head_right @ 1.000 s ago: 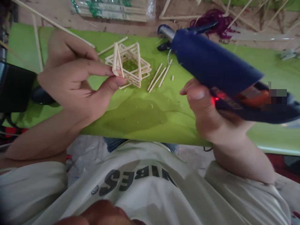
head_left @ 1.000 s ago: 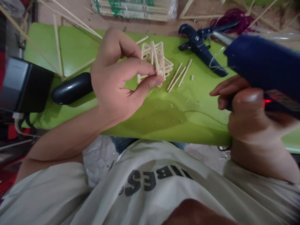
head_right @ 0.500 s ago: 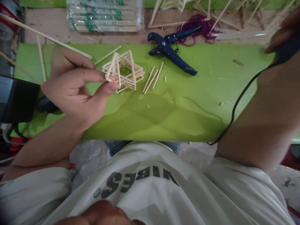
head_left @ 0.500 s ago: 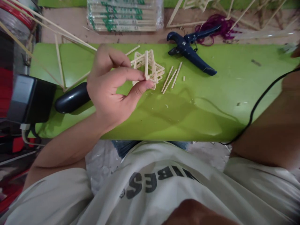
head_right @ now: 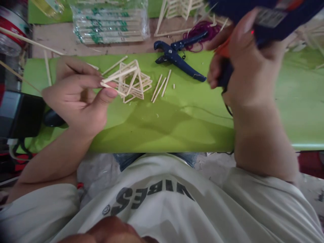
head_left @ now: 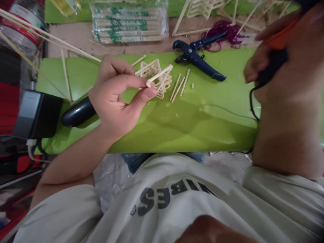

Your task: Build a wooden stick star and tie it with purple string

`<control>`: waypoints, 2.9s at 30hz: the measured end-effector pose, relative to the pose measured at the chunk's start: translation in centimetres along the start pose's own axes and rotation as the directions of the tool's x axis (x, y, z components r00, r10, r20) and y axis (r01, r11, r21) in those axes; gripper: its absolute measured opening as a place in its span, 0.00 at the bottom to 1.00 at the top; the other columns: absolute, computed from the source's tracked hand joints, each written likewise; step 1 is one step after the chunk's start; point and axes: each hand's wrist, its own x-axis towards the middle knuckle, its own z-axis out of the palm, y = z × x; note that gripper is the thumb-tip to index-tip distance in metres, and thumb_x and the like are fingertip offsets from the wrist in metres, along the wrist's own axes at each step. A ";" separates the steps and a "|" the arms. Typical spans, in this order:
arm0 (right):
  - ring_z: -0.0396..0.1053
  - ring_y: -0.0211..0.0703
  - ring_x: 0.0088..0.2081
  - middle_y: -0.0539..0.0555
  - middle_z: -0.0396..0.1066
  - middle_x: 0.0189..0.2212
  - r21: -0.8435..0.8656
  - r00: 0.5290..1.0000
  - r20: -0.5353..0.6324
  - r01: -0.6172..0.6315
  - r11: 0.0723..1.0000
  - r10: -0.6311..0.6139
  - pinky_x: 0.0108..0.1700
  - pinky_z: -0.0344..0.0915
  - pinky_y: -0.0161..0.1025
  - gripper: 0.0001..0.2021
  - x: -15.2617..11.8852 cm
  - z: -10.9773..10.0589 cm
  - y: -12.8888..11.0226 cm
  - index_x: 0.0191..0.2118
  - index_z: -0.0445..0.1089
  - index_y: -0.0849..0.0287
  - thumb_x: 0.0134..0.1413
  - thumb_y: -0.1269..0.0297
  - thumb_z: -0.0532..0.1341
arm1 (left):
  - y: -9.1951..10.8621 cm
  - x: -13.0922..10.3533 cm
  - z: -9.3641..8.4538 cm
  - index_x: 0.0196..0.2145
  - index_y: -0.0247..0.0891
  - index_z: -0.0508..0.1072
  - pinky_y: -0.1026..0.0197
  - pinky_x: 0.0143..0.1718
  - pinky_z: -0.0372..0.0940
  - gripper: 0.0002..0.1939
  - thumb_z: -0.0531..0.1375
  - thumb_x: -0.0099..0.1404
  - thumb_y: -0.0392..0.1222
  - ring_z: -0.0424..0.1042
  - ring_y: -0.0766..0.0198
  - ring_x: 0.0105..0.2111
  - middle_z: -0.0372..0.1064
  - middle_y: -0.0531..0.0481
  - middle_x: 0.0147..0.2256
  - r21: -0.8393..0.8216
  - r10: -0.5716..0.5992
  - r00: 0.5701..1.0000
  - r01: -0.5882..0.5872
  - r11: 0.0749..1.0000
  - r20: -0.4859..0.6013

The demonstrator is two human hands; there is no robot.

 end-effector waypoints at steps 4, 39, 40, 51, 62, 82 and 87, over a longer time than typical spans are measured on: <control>0.72 0.37 0.23 0.51 0.78 0.30 0.063 0.973 0.226 -0.051 0.997 0.036 0.19 0.56 0.35 0.33 -3.9 2.7 -0.4 0.36 0.82 0.56 0.61 0.25 0.77 | -0.8 0.0 0.1 0.49 0.50 0.92 0.54 0.38 0.65 0.13 0.78 0.74 0.58 0.74 0.63 0.40 0.79 0.50 0.37 -0.170 -0.028 0.999 0.019 0.985 -0.046; 0.78 0.48 0.31 0.58 0.77 0.32 0.165 0.850 0.509 -0.247 0.955 0.132 0.16 0.60 0.38 0.25 -6.5 1.2 -0.8 0.35 0.85 0.52 0.76 0.37 0.71 | -1.0 -0.2 0.0 0.40 0.56 0.93 0.45 0.40 0.58 0.24 0.77 0.64 0.77 0.66 0.53 0.36 0.70 0.43 0.29 -0.361 -0.341 0.940 0.324 0.874 0.017; 0.78 0.47 0.31 0.57 0.77 0.32 0.169 0.847 0.516 -0.247 0.954 0.128 0.16 0.61 0.37 0.25 -6.5 1.2 -0.8 0.35 0.85 0.53 0.76 0.37 0.71 | -1.1 -0.2 0.0 0.41 0.57 0.93 0.45 0.39 0.57 0.23 0.77 0.65 0.76 0.65 0.53 0.36 0.71 0.44 0.29 -0.362 -0.331 0.944 0.312 0.878 0.010; 0.73 0.41 0.26 0.56 0.76 0.32 0.156 0.811 0.574 -0.244 0.957 0.113 0.18 0.64 0.36 0.24 -6.1 0.8 -0.7 0.35 0.81 0.56 0.77 0.40 0.71 | -1.1 -0.2 -0.2 0.44 0.54 0.94 0.46 0.40 0.60 0.16 0.78 0.71 0.66 0.68 0.53 0.39 0.80 0.45 0.31 -0.361 -0.282 0.959 0.275 0.891 0.035; 0.72 0.38 0.25 0.54 0.74 0.29 0.178 0.826 0.550 -0.254 0.951 0.118 0.20 0.66 0.36 0.21 -6.2 0.7 -0.9 0.34 0.81 0.57 0.76 0.47 0.74 | -0.8 0.1 -0.3 0.43 0.54 0.94 0.46 0.40 0.61 0.15 0.80 0.69 0.65 0.70 0.54 0.39 0.78 0.47 0.30 -0.350 -0.298 0.954 0.286 0.892 0.021; 0.67 0.41 0.22 0.53 0.71 0.26 0.143 0.828 0.532 -0.296 0.945 0.179 0.17 0.59 0.42 0.16 -6.1 0.9 -1.0 0.35 0.87 0.52 0.67 0.46 0.80 | -1.8 0.0 0.3 0.45 0.45 0.95 0.54 0.35 0.58 0.12 0.82 0.71 0.53 0.71 0.61 0.38 0.79 0.46 0.31 -0.470 -0.202 0.979 0.172 0.866 -0.014; 0.67 0.40 0.23 0.53 0.70 0.27 0.143 0.827 0.535 -0.292 0.946 0.174 0.17 0.57 0.42 0.16 -6.1 0.8 -0.9 0.35 0.87 0.53 0.67 0.47 0.80 | -2.4 -0.2 0.1 0.46 0.43 0.95 0.52 0.38 0.58 0.08 0.80 0.74 0.48 0.70 0.62 0.39 0.81 0.47 0.33 -0.477 -0.196 0.980 0.184 0.859 0.024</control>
